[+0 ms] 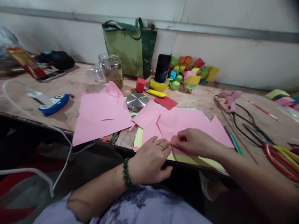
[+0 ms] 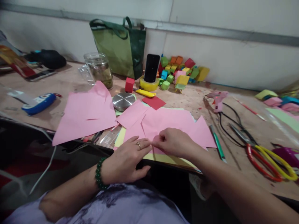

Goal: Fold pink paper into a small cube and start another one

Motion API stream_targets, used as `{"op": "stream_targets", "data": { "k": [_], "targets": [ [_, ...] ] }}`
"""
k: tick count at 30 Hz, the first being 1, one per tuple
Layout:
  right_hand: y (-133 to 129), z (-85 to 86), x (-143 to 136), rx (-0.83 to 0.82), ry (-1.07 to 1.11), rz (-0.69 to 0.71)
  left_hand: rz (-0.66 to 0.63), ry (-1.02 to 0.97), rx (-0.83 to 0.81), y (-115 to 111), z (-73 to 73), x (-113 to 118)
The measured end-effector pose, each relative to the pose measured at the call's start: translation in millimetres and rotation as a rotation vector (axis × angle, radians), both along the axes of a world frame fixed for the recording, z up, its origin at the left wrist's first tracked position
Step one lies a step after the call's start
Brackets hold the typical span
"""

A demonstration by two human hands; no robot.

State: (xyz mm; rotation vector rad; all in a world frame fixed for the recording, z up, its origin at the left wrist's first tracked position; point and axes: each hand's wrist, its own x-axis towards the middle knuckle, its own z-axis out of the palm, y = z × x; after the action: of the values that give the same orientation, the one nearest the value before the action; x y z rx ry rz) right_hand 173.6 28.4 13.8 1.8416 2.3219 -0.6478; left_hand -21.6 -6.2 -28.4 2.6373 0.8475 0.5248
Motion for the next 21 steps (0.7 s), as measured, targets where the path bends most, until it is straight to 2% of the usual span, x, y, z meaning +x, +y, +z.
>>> {"op": "stream_targets", "data": {
  "k": [4, 8, 15, 18, 21],
  "targets": [
    [13, 2.8, -2, -0.197, 0.019, -0.020, -0.001, -0.027, 0.001, -1, -1.7, -2],
    [18, 5.1, 7, -0.211, 0.022, -0.026, 0.003, -0.018, -0.001, -1, -3.3, -4],
    [23, -5.2, 50, -0.233, 0.037, -0.049, 0.018, -0.009, 0.003, -1, -5.0, -7],
    [23, -2.8, 64, -0.295, 0.098, -0.084, 0.032, 0.020, 0.002, -1, -1.9, -7],
    [22, 4.1, 67, -0.227, 0.009, -0.111, 0.029, 0.039, 0.009, -1, 1.6, -7]
  ]
}}
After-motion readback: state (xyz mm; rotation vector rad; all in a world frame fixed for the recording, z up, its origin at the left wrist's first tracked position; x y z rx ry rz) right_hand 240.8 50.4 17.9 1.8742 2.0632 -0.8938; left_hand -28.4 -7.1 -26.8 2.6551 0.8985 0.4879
